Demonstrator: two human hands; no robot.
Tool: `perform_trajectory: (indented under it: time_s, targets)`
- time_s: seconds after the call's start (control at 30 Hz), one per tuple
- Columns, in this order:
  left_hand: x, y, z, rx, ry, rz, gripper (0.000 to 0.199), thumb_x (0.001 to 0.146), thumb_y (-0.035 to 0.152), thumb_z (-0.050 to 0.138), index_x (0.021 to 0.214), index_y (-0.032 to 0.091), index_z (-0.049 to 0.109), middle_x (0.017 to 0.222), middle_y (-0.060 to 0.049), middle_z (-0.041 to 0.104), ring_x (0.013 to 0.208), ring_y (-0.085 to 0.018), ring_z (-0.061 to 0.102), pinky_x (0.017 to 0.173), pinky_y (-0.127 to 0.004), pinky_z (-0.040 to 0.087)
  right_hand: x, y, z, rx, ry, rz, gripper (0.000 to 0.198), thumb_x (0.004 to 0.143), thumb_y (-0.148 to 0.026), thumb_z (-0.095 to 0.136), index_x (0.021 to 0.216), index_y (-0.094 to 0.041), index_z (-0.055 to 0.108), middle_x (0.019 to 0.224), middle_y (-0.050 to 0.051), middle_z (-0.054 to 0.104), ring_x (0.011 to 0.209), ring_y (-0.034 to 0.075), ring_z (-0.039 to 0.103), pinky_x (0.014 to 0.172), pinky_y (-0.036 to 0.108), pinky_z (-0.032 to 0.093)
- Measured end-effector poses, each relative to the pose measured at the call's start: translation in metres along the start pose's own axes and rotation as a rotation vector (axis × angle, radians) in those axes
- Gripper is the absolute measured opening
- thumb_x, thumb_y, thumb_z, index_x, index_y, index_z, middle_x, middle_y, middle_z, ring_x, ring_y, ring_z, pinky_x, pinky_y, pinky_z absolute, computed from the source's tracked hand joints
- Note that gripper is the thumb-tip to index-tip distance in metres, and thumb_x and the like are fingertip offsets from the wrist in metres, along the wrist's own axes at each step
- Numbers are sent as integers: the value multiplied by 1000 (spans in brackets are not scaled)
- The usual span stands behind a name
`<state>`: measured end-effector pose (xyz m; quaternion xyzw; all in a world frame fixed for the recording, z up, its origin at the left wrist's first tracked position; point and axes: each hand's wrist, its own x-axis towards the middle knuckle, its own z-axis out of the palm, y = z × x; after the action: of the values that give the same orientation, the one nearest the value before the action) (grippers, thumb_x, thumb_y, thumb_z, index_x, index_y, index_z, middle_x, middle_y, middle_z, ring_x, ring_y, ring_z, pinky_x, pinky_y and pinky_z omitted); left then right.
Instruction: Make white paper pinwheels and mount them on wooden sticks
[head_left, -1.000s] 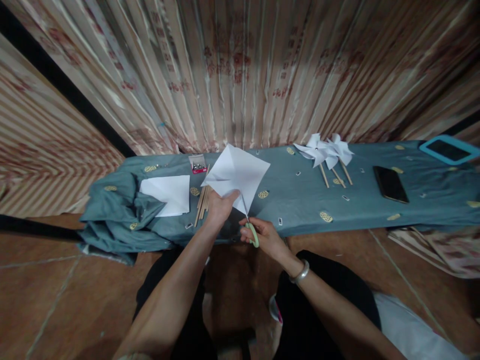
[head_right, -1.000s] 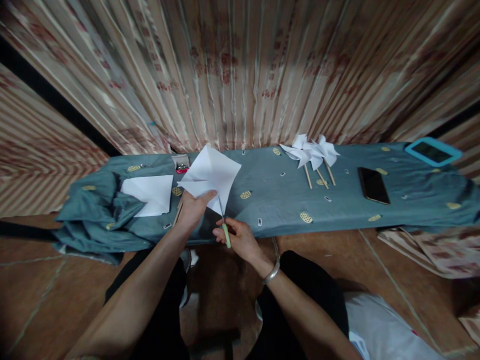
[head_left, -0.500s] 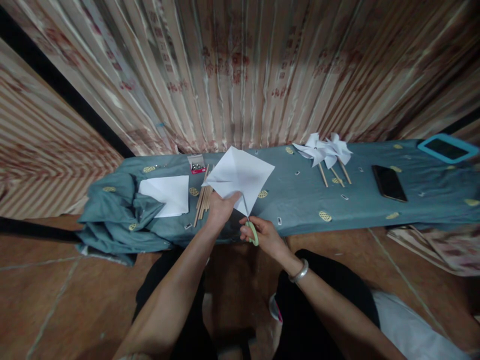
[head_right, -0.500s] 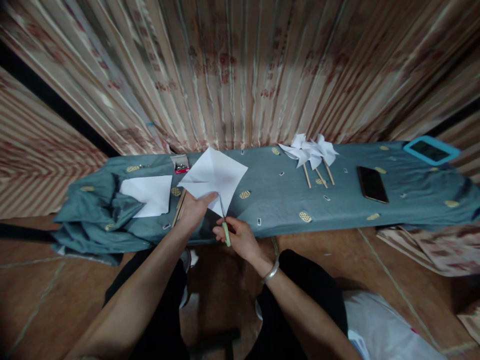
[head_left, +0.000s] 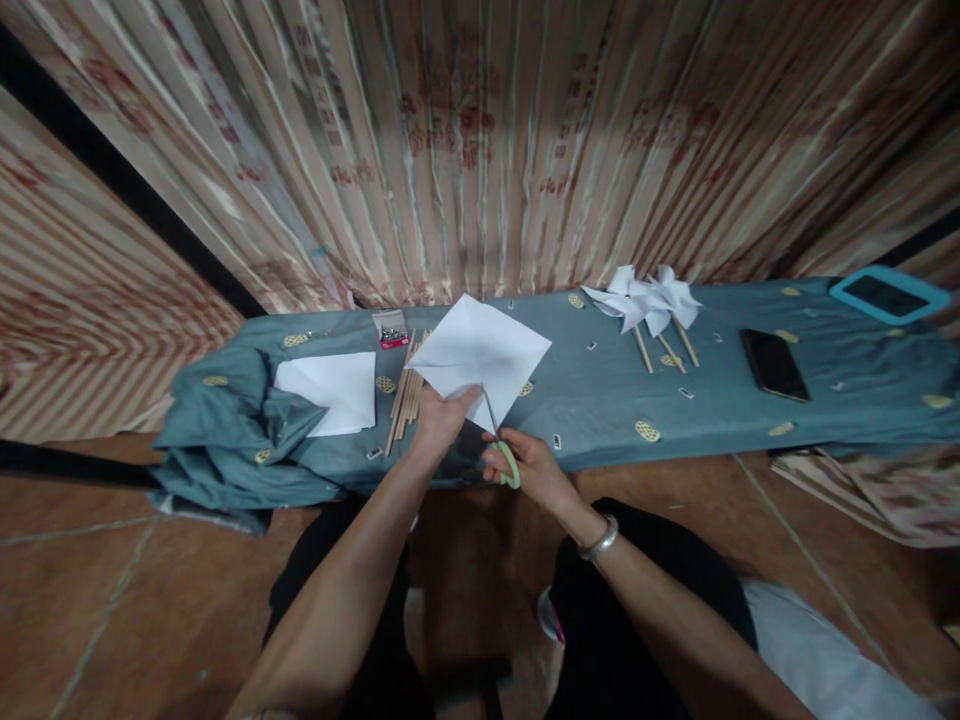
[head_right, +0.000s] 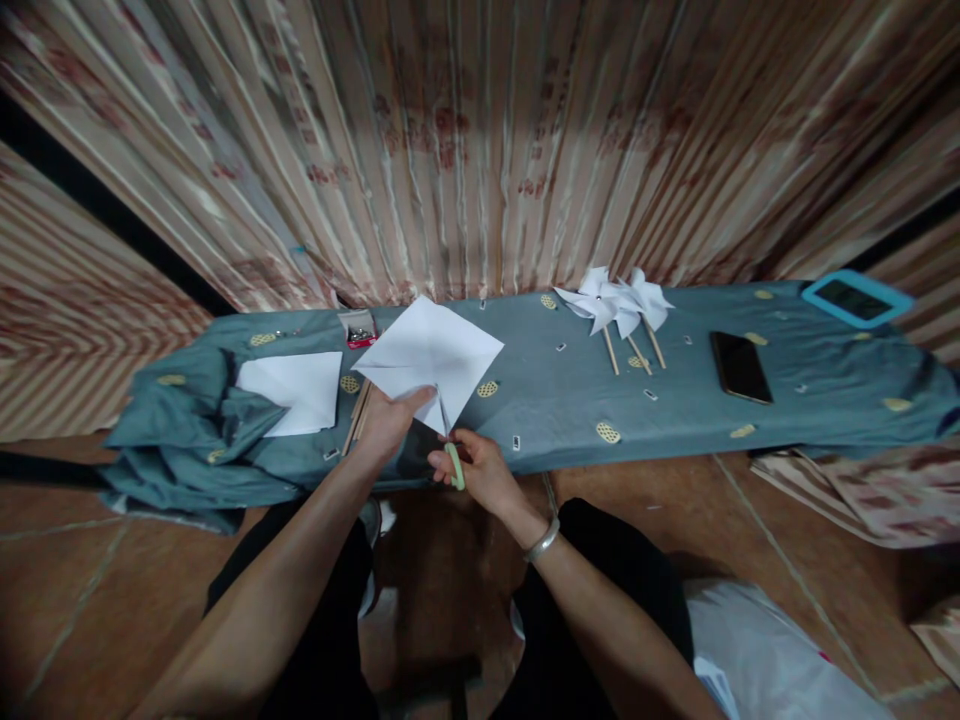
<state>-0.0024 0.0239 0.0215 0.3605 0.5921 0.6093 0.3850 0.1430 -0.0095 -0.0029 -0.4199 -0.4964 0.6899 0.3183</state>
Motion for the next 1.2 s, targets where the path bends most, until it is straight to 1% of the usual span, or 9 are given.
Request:
perform_trajectory:
  time_s: [0.13, 0.3, 0.5, 0.7, 0.87, 1.03, 1.2]
  targets:
    - [1, -5, 0, 21, -9, -10, 29, 54, 24, 75, 79, 13, 67, 76, -6, 72, 80, -24, 68, 77, -34, 54, 0, -1, -2, -23, -12, -35, 47, 62, -56, 79, 76, -18, 55, 58, -2, 66, 50, 9, 54, 47, 21, 40]
    - [0, -9, 0, 4, -41, -21, 31, 56, 27, 75, 82, 13, 67, 77, -6, 72, 79, -23, 68, 76, -33, 54, -1, -2, -2, -34, -20, -42, 46, 64, -58, 77, 72, -19, 54, 58, -2, 64, 51, 8, 54, 49, 21, 39]
    - [0, -8, 2, -22, -34, -1, 31, 55, 25, 74, 83, 14, 67, 78, -6, 72, 79, -22, 68, 75, -32, 54, 0, 0, -1, -33, -7, -33, 45, 64, -57, 77, 76, -19, 57, 57, -3, 64, 50, 9, 53, 49, 22, 40]
    - [2, -14, 0, 14, -40, 6, 30, 56, 28, 75, 81, 13, 68, 76, -6, 71, 74, -22, 67, 71, -31, 53, 0, 2, 0, -36, 4, -62, 46, 65, -57, 75, 85, -18, 60, 59, -2, 64, 50, 10, 53, 49, 23, 39]
    - [2, -16, 0, 52, -64, -6, 26, 58, 27, 74, 79, 13, 68, 76, -6, 72, 72, -21, 66, 68, -29, 52, 0, 2, -1, -56, 2, -78, 43, 67, -57, 74, 77, -17, 60, 61, -1, 65, 52, 9, 54, 50, 22, 40]
    - [-1, -15, 1, 42, -57, -8, 25, 58, 27, 74, 78, 14, 68, 77, -7, 72, 71, -20, 66, 67, -29, 51, 1, 1, -1, -15, 14, -53, 43, 64, -55, 77, 79, -17, 61, 58, -2, 63, 52, 9, 54, 50, 22, 40]
    - [-2, -12, 1, 24, -55, -24, 25, 57, 27, 74, 78, 15, 68, 77, -6, 72, 74, -21, 67, 69, -29, 52, 1, 1, 0, -12, 30, -33, 43, 62, -54, 79, 77, -18, 63, 57, -2, 63, 50, 9, 53, 49, 22, 40]
